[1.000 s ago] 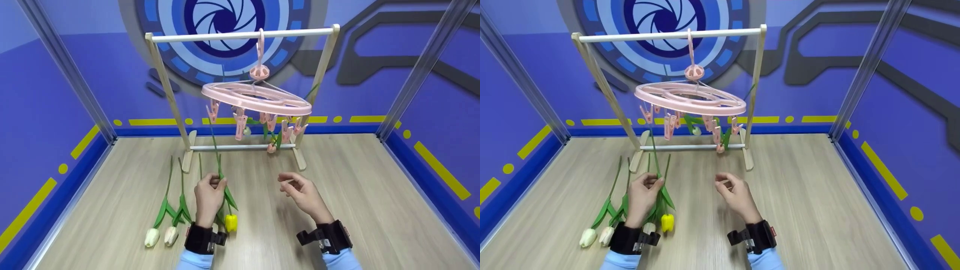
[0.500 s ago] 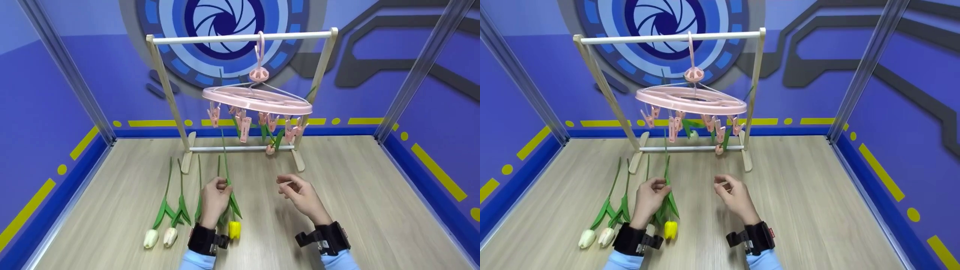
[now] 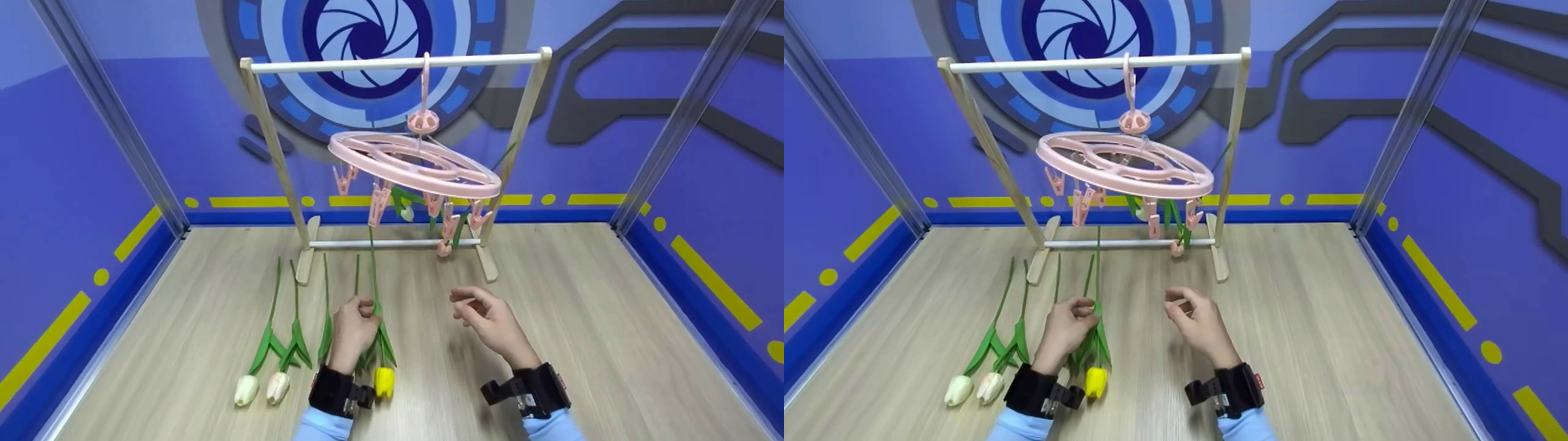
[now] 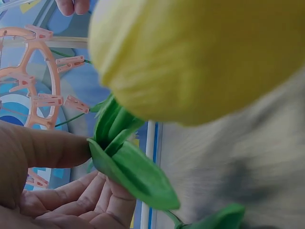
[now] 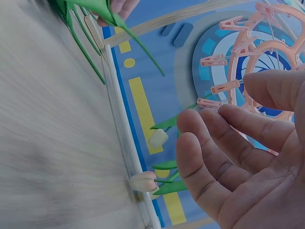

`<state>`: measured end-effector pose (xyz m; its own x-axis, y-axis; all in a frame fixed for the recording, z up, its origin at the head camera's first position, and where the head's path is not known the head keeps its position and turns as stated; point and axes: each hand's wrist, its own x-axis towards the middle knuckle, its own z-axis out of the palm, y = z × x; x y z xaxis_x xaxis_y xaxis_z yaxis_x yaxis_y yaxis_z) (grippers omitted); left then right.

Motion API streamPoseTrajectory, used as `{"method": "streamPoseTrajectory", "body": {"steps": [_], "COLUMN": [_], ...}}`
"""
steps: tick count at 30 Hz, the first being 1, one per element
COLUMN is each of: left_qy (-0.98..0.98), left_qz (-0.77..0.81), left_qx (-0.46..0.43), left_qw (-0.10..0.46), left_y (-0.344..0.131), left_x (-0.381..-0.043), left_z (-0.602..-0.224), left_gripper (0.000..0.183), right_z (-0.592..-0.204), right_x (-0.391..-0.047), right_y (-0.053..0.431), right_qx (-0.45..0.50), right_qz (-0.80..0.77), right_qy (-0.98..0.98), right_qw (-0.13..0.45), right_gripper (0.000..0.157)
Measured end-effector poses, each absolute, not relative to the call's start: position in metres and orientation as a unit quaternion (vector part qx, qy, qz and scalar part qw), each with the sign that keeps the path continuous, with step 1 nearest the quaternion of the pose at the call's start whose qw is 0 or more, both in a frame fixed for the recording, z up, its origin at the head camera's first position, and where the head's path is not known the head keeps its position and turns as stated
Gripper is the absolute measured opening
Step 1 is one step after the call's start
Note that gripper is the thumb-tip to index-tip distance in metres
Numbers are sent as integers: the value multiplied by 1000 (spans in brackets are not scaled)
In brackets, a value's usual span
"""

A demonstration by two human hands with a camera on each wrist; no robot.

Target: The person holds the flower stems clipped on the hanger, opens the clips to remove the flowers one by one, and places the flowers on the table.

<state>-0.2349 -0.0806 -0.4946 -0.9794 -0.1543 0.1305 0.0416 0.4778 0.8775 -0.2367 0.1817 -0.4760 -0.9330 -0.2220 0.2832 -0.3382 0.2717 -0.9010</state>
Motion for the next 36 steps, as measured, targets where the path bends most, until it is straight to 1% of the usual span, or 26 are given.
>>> {"method": "streamPoseTrajectory", "body": {"steps": [8, 15, 20, 23, 29, 36], "left_qy": [-863, -874, -879, -880, -887, -881], "left_qz": [-500, -481, -474, -473, -460, -472], "left_qx": [30, 24, 24, 18, 3, 11], "left_qw": [65, 68, 54, 41, 45, 24], "left_y": [-82, -82, -82, -83, -83, -81], "left_x": [-237, -238, -238, -238, -238, -237], "left_z": [-502, -508, -509, -509, -511, -512], "left_gripper": [34, 34, 35, 34, 33, 37], "right_z": [-480, -485, -484, -483, -484, -484], "right_x": [-238, -239, -239, -238, -238, -238], "right_y": [180, 176, 174, 173, 174, 174], "right_qx": [173, 173, 180, 184, 194, 194], "right_qz": [580, 569, 574, 573, 564, 557], "right_qy": [-795, -804, -799, -799, -803, -807], "right_qw": [37, 17, 5, 4, 11, 5], "right_gripper": [26, 28, 30, 31, 29, 31]}}
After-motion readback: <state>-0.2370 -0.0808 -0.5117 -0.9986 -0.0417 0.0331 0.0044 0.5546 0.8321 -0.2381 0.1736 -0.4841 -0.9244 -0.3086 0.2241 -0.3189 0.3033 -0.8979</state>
